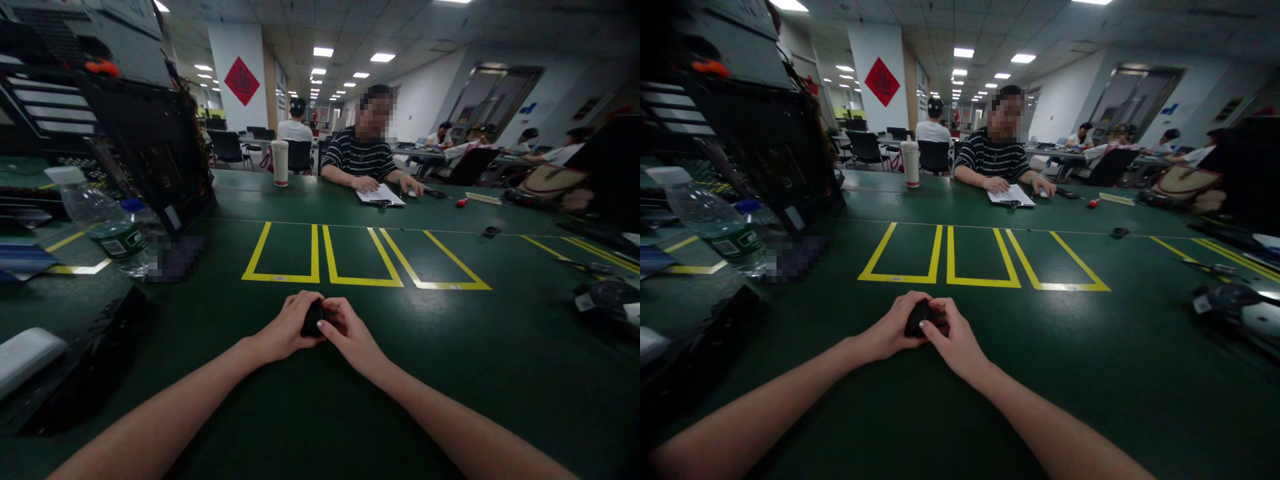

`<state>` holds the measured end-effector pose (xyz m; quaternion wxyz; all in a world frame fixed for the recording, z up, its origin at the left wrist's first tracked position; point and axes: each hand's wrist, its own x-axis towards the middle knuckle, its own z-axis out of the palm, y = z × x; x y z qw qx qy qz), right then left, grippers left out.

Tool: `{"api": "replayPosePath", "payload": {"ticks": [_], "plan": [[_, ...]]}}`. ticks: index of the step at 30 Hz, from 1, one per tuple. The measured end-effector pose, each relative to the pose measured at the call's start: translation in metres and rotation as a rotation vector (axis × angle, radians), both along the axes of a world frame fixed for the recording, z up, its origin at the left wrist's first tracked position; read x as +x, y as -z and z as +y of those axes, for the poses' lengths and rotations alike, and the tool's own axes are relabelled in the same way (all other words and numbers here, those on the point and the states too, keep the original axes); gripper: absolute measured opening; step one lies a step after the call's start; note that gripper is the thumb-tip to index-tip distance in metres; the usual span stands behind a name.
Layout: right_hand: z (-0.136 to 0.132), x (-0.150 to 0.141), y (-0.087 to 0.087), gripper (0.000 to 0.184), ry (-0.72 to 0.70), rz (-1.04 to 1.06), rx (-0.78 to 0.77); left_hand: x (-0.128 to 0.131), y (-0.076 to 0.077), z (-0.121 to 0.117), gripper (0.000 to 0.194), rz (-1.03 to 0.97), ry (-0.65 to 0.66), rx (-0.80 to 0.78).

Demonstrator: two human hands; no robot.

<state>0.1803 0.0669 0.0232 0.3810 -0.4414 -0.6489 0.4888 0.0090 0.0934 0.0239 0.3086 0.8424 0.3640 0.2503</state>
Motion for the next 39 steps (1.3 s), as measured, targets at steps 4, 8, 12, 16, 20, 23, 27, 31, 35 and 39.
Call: {"api": "replayPosePath", "payload": {"ticks": [4,8,12,16,20,23,27,31,35,39], "plan": [[-0.002,0.001,0.0,0.021,-0.01,-0.029,0.073,0.001,0.003,0.001,0.058,-0.003,-0.008,0.015],[-0.002,0.001,0.001,0.011,0.021,-0.049,0.201,0.002,0.001,-0.001,0.056,-0.008,0.003,0.01],[0.0,0.0,0.003,0.021,0.059,-0.022,0.131,0.001,0.0,-0.001,0.056,-0.001,-0.006,0.001],[0.0,0.0,0.003,0.029,0.037,-0.025,0.034,0.001,-0.002,-0.001,0.057,0.009,-0.006,-0.011],[-0.004,0.001,-0.001,0.022,-0.022,-0.068,0.012,0.0,-0.008,-0.003,0.054,0.018,0.016,-0.039],[-0.005,0.001,-0.003,0.02,-0.016,-0.078,0.093,0.0,-0.008,-0.004,0.055,0.01,0.011,-0.032],[-0.003,0.001,-0.001,0.018,0.019,-0.086,0.167,0.001,-0.001,-0.002,0.057,-0.013,0.003,-0.001],[0.001,0.001,0.005,0.021,0.038,-0.025,0.078,0.002,0.003,0.0,0.057,-0.014,-0.01,0.001],[0.001,0.001,0.005,0.022,0.0,-0.02,0.002,0.001,0.003,0.0,0.058,-0.002,-0.008,-0.019],[-0.003,0.001,0.001,0.019,-0.01,-0.036,0.068,0.001,0.0,-0.001,0.058,0.004,-0.002,-0.014]]}}
